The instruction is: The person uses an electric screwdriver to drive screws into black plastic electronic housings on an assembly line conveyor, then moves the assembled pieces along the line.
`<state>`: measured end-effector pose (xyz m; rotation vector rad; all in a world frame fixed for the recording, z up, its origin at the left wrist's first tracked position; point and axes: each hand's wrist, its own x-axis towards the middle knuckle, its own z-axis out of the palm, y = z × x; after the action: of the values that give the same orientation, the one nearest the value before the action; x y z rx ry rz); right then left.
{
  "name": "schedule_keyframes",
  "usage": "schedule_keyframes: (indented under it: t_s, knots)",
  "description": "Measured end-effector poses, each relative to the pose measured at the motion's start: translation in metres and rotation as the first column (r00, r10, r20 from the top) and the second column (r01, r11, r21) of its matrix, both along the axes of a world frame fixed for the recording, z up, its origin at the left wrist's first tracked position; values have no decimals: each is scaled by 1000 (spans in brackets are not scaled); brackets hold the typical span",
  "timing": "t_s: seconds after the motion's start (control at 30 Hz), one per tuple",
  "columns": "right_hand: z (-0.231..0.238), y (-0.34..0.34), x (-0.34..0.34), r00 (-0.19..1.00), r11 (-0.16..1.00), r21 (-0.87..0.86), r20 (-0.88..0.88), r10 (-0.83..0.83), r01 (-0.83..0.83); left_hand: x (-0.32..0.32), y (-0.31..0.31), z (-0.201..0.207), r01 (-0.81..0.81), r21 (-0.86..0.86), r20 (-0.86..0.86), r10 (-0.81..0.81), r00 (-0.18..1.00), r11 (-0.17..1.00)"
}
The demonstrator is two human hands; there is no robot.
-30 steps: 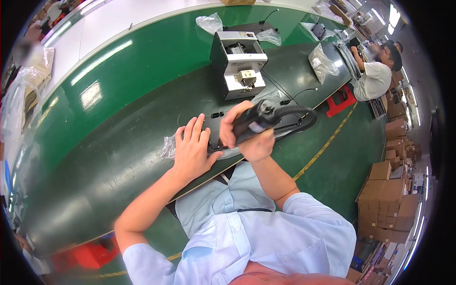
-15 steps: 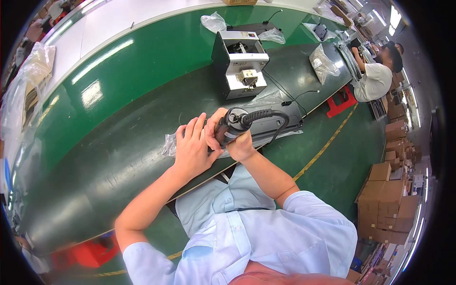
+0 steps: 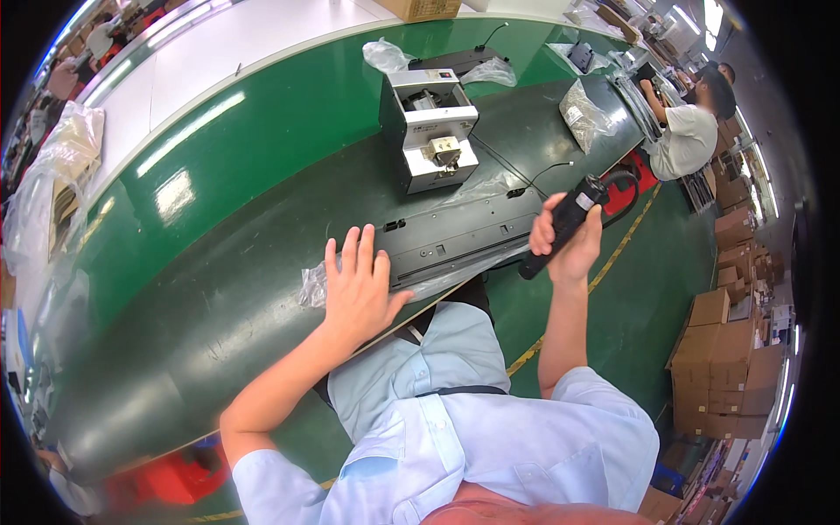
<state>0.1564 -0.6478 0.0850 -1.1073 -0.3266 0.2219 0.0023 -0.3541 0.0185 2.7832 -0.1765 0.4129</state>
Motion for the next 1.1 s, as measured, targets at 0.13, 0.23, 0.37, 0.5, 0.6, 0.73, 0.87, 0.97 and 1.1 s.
schedule_keyframes:
  t_s: [0.13, 0.23, 0.37, 0.5, 0.6, 0.73, 0.87, 0.97, 1.1]
  knots:
    - [-7, -34, 3, 983, 989, 3, -104, -149, 150, 21, -36, 15, 98, 18, 28, -98, 995, 995]
    - [-12, -29, 4, 977, 984, 68, -144, -156, 167, 62, -74, 12, 169, 11, 57, -169, 984, 986]
    - [-12, -9, 2, 984, 985, 119, -141, -107, 124, 103, -91, -5, 115, -7, -9, -115, 993, 993]
    - [-19, -19, 0, 987, 986, 132, -132, -86, 103, 75, -65, -1, 150, -70, -48, -153, 987, 986]
    - [-32, -27, 3, 980, 976, 185, -181, -85, 119, 16, -24, 9, 133, -83, -70, -139, 988, 988]
    - [-57, -18, 9, 985, 972, 229, -172, -20, 59, -47, 39, 22, 2, -41, -117, -7, 993, 999]
    - [-76, 30, 10, 980, 998, 38, -193, -50, 59, -67, 109, 31, -211, 88, -44, 215, 976, 974]
    - [-76, 45, 14, 987, 987, -150, -146, -72, 50, -40, 160, 33, -296, 175, 51, 292, 955, 939]
    - [-74, 53, 17, 986, 940, -332, -112, -120, 77, 29, 215, 26, -352, 271, 177, 313, 933, 896]
